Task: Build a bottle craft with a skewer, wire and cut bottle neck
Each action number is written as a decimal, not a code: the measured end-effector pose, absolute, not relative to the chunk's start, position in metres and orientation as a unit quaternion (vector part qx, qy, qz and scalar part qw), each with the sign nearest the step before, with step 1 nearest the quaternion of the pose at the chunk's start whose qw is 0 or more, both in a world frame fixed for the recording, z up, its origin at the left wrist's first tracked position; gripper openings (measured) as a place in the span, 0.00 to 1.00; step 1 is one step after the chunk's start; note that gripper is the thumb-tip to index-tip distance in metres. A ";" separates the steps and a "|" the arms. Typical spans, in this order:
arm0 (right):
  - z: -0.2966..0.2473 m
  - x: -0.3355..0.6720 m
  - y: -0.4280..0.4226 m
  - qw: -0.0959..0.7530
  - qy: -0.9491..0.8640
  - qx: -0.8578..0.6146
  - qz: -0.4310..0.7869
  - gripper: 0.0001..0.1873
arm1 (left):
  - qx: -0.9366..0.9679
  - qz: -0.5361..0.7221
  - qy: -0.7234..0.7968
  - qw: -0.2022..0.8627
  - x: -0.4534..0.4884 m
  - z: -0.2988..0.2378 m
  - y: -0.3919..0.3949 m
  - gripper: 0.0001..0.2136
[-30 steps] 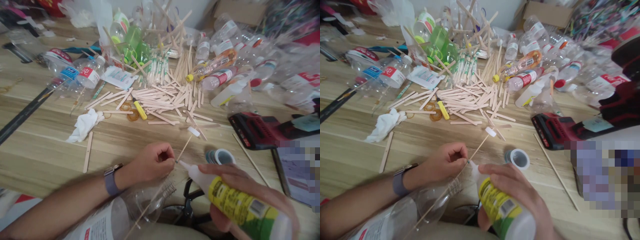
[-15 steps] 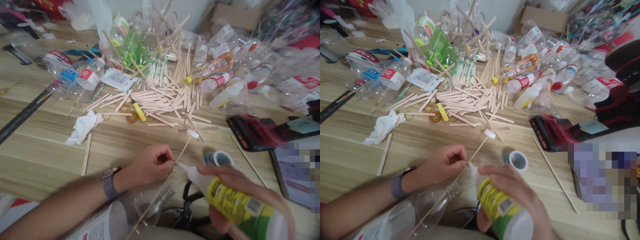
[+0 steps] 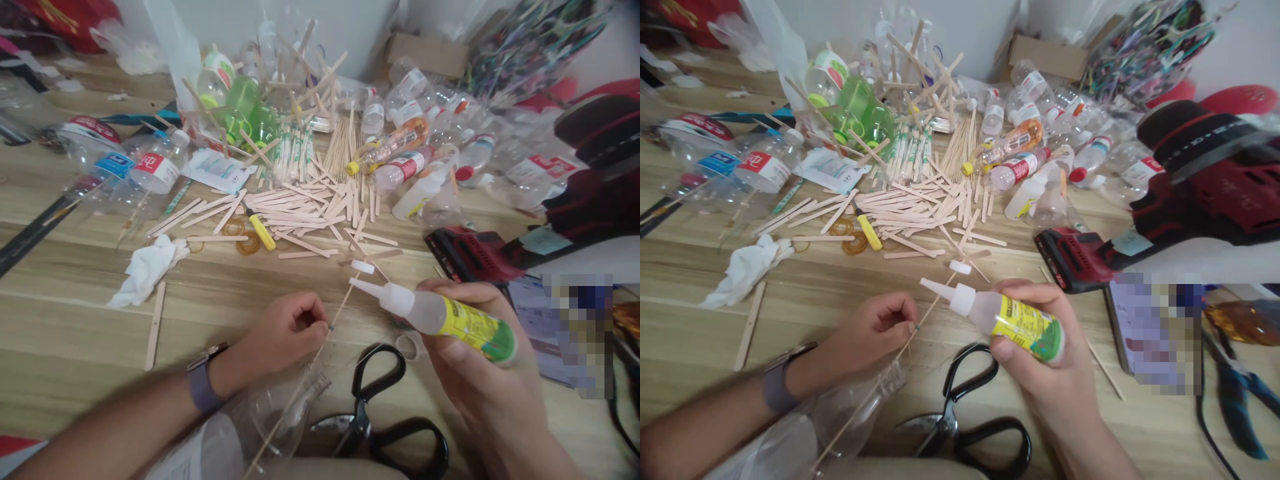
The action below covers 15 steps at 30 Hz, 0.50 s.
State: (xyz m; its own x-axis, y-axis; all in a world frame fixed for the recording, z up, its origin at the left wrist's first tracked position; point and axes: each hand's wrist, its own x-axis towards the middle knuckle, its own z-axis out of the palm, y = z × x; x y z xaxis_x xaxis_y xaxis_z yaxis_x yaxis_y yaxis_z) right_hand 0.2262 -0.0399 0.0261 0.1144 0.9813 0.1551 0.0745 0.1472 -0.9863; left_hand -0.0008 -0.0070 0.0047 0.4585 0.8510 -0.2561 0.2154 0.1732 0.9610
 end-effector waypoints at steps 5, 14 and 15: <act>0.030 0.225 -0.032 0.569 -0.437 -0.478 0.507 0.17 | 0.589 0.266 0.448 0.618 -0.001 0.005 -0.007 0.04; 0.038 0.235 -0.018 0.574 -0.373 -0.426 0.592 0.15 | 0.586 0.271 0.445 0.621 -0.003 0.001 -0.007 0.04; 0.039 0.237 -0.017 0.584 -0.362 -0.422 0.592 0.15 | 0.585 0.270 0.447 0.621 -0.003 0.001 -0.007 0.04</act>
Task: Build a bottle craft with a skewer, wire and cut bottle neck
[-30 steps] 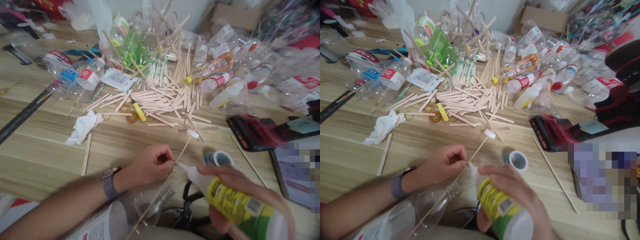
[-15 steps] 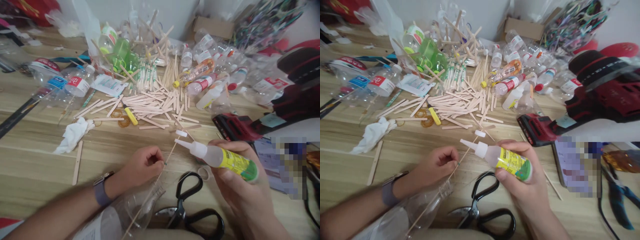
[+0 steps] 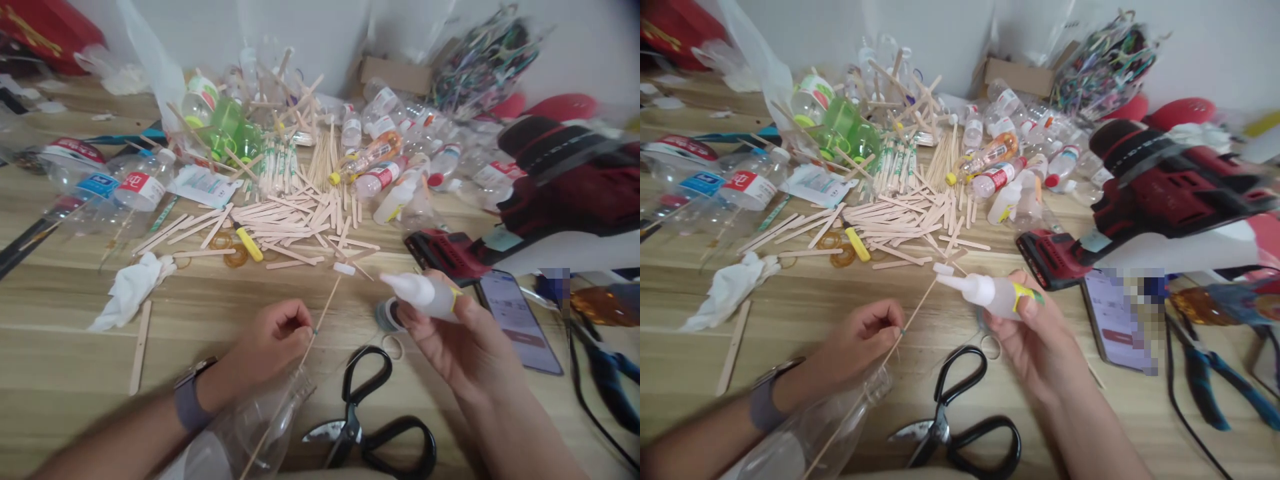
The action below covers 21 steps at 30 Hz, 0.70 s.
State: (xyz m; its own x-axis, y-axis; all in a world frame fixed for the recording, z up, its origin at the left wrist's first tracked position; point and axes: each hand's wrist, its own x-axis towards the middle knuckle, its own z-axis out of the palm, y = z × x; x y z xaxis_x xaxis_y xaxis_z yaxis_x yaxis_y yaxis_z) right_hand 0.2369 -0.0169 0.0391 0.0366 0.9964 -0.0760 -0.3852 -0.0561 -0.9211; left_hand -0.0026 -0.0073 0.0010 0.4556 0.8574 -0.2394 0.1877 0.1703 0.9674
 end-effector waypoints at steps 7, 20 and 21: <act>0.047 0.259 -0.019 0.600 -0.304 -0.407 0.618 0.15 | 0.570 0.259 0.455 0.633 0.000 0.005 -0.008 0.05; 0.026 0.290 0.016 0.508 -0.548 -0.572 0.337 0.18 | 0.572 0.263 0.451 0.633 0.000 0.004 -0.010 0.05; 0.024 0.290 0.021 0.497 -0.565 -0.575 0.321 0.19 | 0.574 0.266 0.451 0.629 0.000 0.005 -0.010 0.05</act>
State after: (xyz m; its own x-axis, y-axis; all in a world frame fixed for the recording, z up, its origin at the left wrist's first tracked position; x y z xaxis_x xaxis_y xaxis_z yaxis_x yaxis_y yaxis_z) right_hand 0.2903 0.0211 0.0240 0.1553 0.9689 0.1927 0.3302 0.1329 -0.9345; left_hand 0.0001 -0.0097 0.0048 0.4516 0.8526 -0.2630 0.1836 0.1997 0.9625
